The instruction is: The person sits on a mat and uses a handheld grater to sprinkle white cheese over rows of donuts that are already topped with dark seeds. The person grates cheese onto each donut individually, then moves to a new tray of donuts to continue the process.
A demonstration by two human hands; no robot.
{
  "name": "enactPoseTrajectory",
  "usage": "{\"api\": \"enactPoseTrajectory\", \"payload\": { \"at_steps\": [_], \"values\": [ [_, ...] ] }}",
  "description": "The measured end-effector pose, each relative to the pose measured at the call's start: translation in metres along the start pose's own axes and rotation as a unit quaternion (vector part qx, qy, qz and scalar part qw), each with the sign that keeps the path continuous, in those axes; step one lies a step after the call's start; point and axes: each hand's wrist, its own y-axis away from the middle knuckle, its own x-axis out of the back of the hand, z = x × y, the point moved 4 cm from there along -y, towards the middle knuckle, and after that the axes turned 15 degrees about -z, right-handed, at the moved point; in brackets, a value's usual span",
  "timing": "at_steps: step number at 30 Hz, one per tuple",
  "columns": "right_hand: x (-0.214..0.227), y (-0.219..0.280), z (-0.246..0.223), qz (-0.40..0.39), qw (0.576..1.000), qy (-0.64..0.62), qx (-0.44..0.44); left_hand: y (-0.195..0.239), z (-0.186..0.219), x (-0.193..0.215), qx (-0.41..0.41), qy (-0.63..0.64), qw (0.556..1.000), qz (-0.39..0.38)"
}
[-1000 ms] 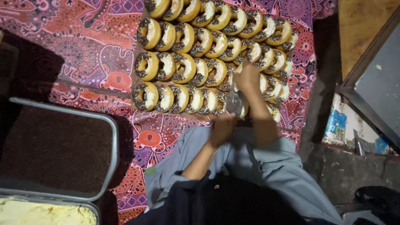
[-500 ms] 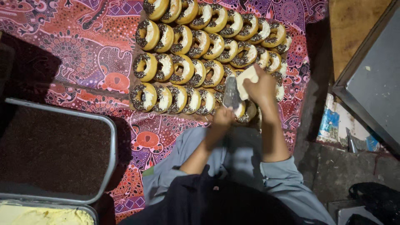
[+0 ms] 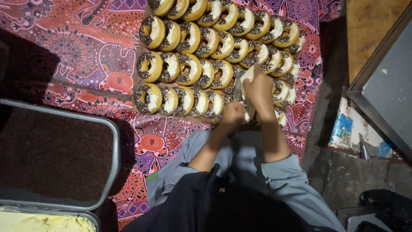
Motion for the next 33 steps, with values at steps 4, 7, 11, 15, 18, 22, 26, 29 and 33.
{"api": "enactPoseTrajectory", "payload": {
  "at_steps": [4,7,11,15,18,22,26,29,33],
  "values": [
    [-0.015,-0.021,0.004,0.056,0.993,0.072,0.069,-0.001,-0.024,-0.015,-0.02,-0.036,0.999,-0.013],
    [-0.026,-0.033,0.015,0.028,0.996,0.063,0.05,0.014,-0.034,-0.022,-0.124,-0.035,0.991,0.039],
    [-0.022,-0.038,0.023,0.002,0.999,0.005,0.041,0.068,-0.016,-0.02,-0.237,-0.152,0.955,0.09],
    [0.011,-0.019,0.026,0.019,0.996,-0.07,0.047,0.134,-0.026,-0.023,0.163,0.202,0.962,-0.087],
    [0.037,0.003,0.035,0.01,0.971,-0.204,-0.121,0.157,-0.015,-0.011,0.076,0.325,0.937,-0.107],
    [0.059,0.02,0.01,0.036,0.977,-0.196,-0.071,0.132,-0.014,0.016,-0.039,0.06,0.996,-0.045],
    [0.052,0.027,-0.009,0.004,0.99,-0.13,-0.057,0.09,-0.021,0.027,-0.038,0.115,0.992,-0.024],
    [0.037,0.026,-0.022,0.009,0.993,-0.112,0.022,0.053,-0.008,0.039,-0.08,0.134,0.988,0.004],
    [0.009,0.015,-0.025,-0.02,0.991,-0.13,0.03,0.027,0.005,0.05,-0.064,0.14,0.988,0.023]
  ]
}}
